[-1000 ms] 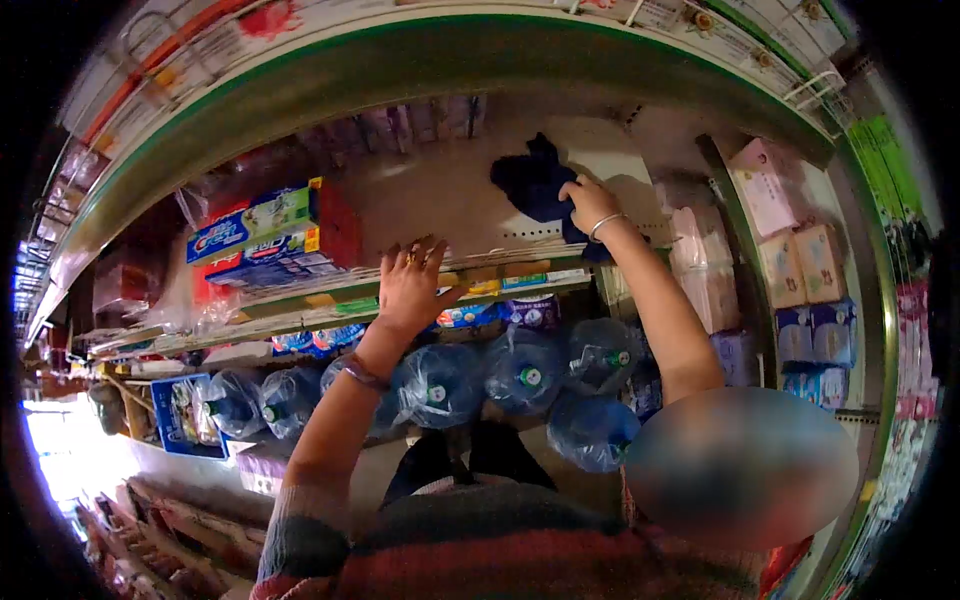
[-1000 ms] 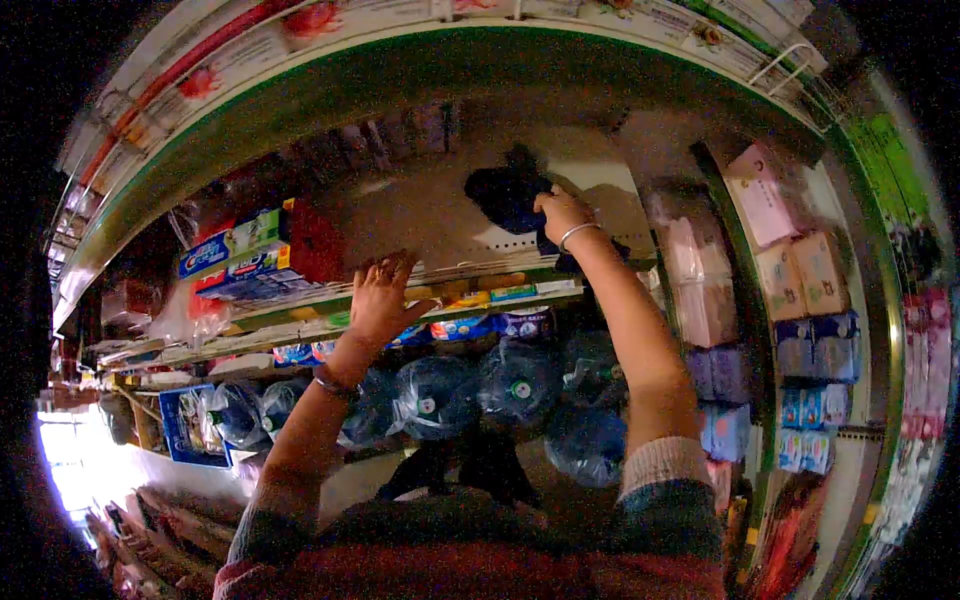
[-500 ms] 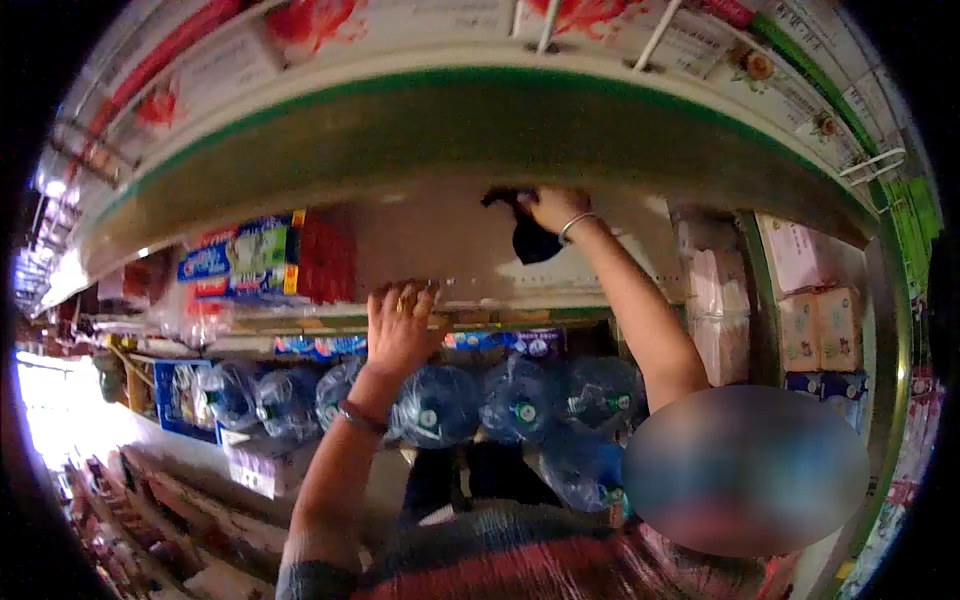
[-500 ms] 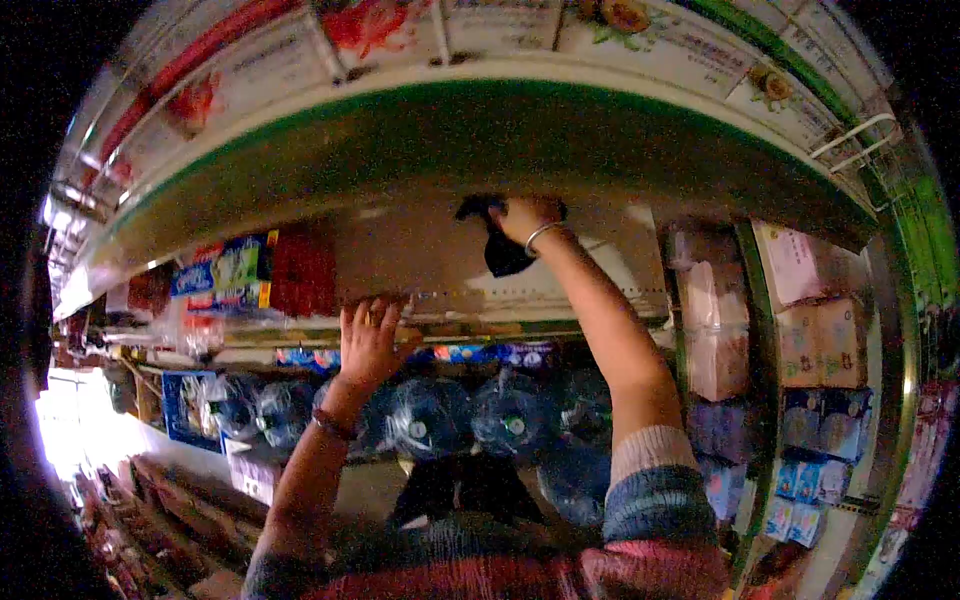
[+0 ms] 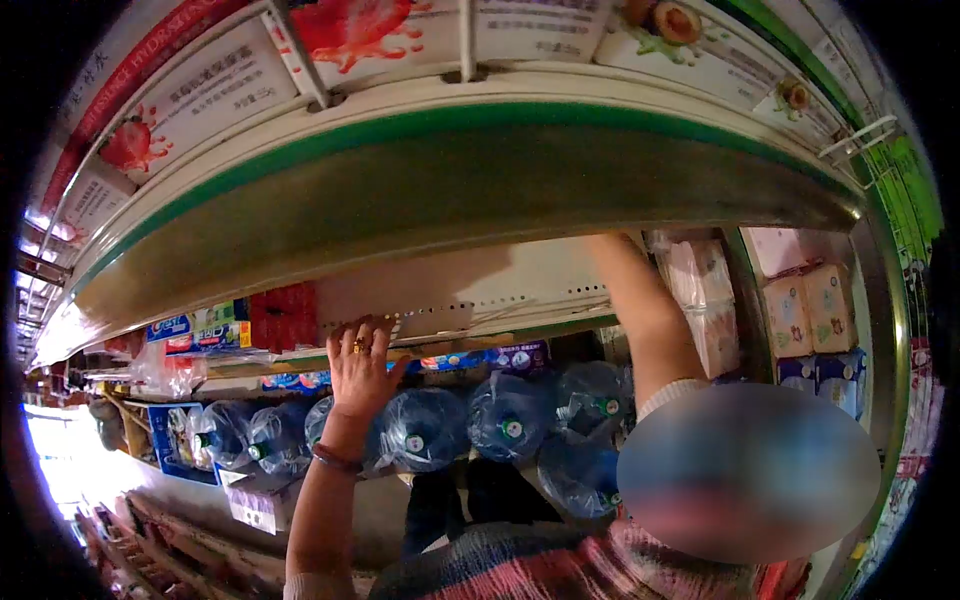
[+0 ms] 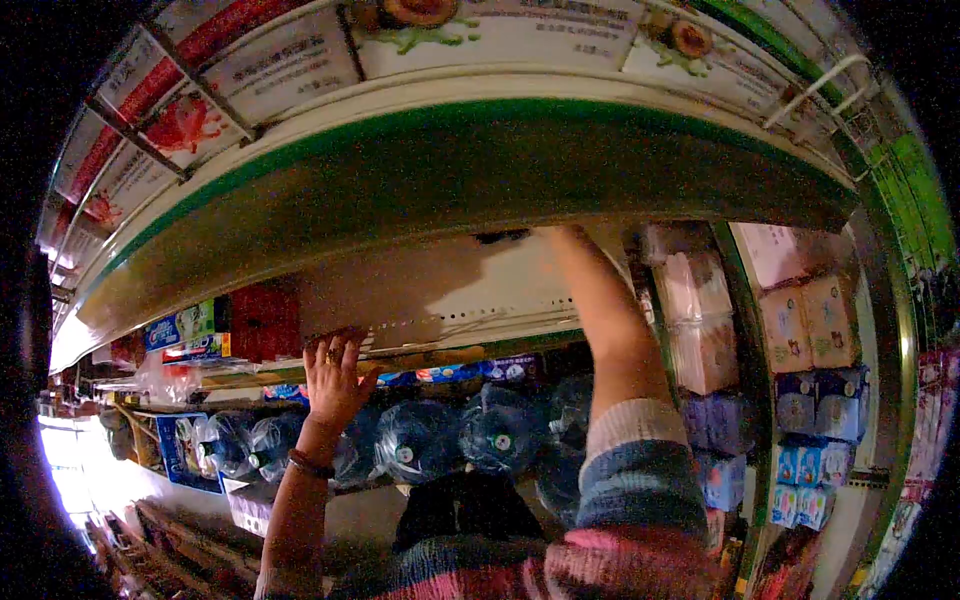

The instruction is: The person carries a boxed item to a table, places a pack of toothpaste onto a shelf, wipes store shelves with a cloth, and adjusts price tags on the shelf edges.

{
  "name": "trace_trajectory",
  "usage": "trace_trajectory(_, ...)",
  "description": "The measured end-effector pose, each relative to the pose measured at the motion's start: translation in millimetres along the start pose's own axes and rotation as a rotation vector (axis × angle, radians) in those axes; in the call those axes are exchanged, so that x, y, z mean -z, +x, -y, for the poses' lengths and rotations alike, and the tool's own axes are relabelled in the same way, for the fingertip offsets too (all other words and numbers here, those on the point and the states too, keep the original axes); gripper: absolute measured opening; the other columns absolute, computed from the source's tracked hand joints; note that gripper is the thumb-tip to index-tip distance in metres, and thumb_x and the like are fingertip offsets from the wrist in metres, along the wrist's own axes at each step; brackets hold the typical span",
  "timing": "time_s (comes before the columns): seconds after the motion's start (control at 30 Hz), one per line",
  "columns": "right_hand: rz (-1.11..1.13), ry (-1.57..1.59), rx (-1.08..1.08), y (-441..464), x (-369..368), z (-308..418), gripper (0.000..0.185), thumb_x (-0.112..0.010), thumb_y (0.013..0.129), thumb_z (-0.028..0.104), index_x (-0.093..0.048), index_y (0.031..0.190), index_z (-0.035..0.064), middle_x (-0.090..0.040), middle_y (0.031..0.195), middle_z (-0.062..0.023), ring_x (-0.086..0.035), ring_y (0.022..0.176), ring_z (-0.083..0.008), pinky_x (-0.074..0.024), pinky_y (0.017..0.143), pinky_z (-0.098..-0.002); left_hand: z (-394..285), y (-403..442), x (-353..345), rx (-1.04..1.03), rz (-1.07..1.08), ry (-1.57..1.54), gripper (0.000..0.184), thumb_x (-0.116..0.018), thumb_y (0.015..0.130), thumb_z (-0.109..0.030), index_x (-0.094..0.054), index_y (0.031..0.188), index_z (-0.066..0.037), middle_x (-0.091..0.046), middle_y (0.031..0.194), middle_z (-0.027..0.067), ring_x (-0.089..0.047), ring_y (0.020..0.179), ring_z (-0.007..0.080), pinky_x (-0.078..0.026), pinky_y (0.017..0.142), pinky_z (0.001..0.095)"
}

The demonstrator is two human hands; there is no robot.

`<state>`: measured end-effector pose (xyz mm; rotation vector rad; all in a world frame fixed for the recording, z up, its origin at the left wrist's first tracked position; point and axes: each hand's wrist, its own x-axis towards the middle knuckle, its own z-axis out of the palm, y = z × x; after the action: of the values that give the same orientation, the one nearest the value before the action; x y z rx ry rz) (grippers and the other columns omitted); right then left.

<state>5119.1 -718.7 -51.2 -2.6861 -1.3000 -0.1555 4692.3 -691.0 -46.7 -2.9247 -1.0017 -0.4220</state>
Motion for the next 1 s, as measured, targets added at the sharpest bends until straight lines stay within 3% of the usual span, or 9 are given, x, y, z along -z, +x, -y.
trace_trajectory(0.13, -0.008, -0.046, -0.122, 0.2, 7.6, -32.7, 0.048, -0.047, 0.084, 0.027, -0.047, 0.128, 0.0080, -0.047, 0.130, -0.0167, -0.042, 0.121, -0.0360, -0.0330, 0.101, -0.0465, 1.0, -4.4, -3.7, 0.026, 0.014, 0.017, 0.050, -0.067, 0.071, -0.031, -0.053, 0.115, -0.013, -0.051, 0.115, 0.0061, -0.046, 0.109, 0.0254, -0.030, 0.097, 0.0463)
trace_trajectory(0.27, -0.017, -0.078, -0.105, -4.9, 8.3, -7.2, 0.046, -0.046, 0.084, 0.023, -0.047, 0.128, 0.0082, -0.048, 0.129, -0.0160, -0.043, 0.121, -0.0356, -0.0338, 0.101, -0.0466, 2.7, -3.5, 0.1, 0.001, -0.030, 0.002, 0.049, -0.067, 0.071, -0.030, -0.053, 0.114, -0.013, -0.051, 0.115, 0.0060, -0.046, 0.108, 0.0256, -0.031, 0.094, 0.0460)
trace_trajectory(0.47, -0.256, 0.058, 0.468, -43.4, -3.5, 96.0, 0.044, -0.044, 0.084, 0.017, -0.047, 0.128, 0.0086, -0.049, 0.129, -0.0150, -0.043, 0.120, -0.0351, -0.0350, 0.100, -0.0469, 3.2, -3.9, -10.6, 0.029, -0.035, 0.013, 0.047, -0.066, 0.071, -0.030, -0.053, 0.112, -0.011, -0.052, 0.113, 0.0076, -0.047, 0.105, 0.0275, -0.031, 0.093, 0.0468)
trace_trajectory(0.57, 0.272, 0.136, 0.302, -39.2, 31.2, 95.0, 0.045, -0.041, 0.084, 0.012, -0.047, 0.128, 0.0085, -0.045, 0.133, -0.0160, -0.039, 0.124, -0.0359, -0.0323, 0.102, -0.0463, 5.8, -3.6, -13.5, -0.010, -0.054, 0.058, 0.046, -0.065, 0.072, -0.030, -0.053, 0.113, -0.011, -0.052, 0.115, 0.0084, -0.047, 0.104, 0.0281, -0.031, 0.094, 0.0473)
trace_trajectory(0.67, -0.056, 0.259, 0.149, -9.2, -7.3, 18.0, 0.049, -0.044, 0.087, 0.032, -0.043, 0.131, 0.0096, -0.038, 0.138, -0.0152, -0.036, 0.127, -0.0326, -0.0286, 0.105, -0.0425, 3.2, -3.2, -10.1, 0.000, -0.030, 0.046, 0.046, -0.065, 0.073, -0.029, -0.053, 0.113, -0.011, -0.052, 0.115, 0.0086, -0.047, 0.106, 0.0278, -0.031, 0.095, 0.0472)
trace_trajectory(0.7, -0.294, 0.236, 0.161, 8.3, -31.7, -19.2, 0.055, -0.048, 0.087, 0.044, -0.045, 0.130, 0.0096, -0.037, 0.139, -0.0152, -0.034, 0.127, -0.0314, -0.0278, 0.104, -0.0407, 2.3, -3.0, -9.0, 0.006, -0.027, 0.039, 0.046, -0.065, 0.072, -0.028, -0.053, 0.113, -0.011, -0.052, 0.115, 0.0085, -0.047, 0.106, 0.0276, -0.031, 0.095, 0.0471)
trace_trajectory(0.8, -0.187, 0.073, 0.026, 23.7, 6.4, -64.1, 0.055, -0.047, 0.087, 0.035, -0.038, 0.135, 0.0108, -0.030, 0.143, -0.0148, -0.028, 0.131, -0.0310, -0.0239, 0.107, -0.0400, 0.8, -2.6, -7.8, 0.030, -0.019, 0.038, 0.045, -0.065, 0.072, -0.028, -0.053, 0.113, -0.011, -0.052, 0.114, 0.0080, -0.046, 0.108, 0.0271, -0.030, 0.096, 0.0470)
trace_trajectory(0.93, 0.141, -0.192, -0.210, 32.9, 12.9, -52.6, 0.055, -0.045, 0.086, 0.028, -0.035, 0.137, 0.0112, -0.027, 0.144, -0.0133, -0.024, 0.133, -0.0301, -0.0225, 0.108, -0.0399, 0.5, -3.4, -10.6, 0.038, -0.018, 0.049, 0.044, -0.066, 0.071, -0.027, -0.054, 0.111, -0.011, -0.052, 0.115, 0.0073, -0.046, 0.109, 0.0265, -0.030, 0.096, 0.0470)
trace_trajectory(1.0, 0.300, -0.307, -0.213, 24.8, 19.0, -46.7, 0.056, -0.045, 0.085, 0.024, -0.033, 0.139, 0.0114, -0.026, 0.145, -0.0126, -0.023, 0.134, -0.0296, -0.0218, 0.109, -0.0399, 2.5, -3.0, -9.8, 0.027, -0.020, 0.044, 0.044, -0.066, 0.071, -0.027, -0.055, 0.110, -0.011, -0.052, 0.115, 0.0071, -0.046, 0.109, 0.0262, -0.030, 0.096, 0.0468)
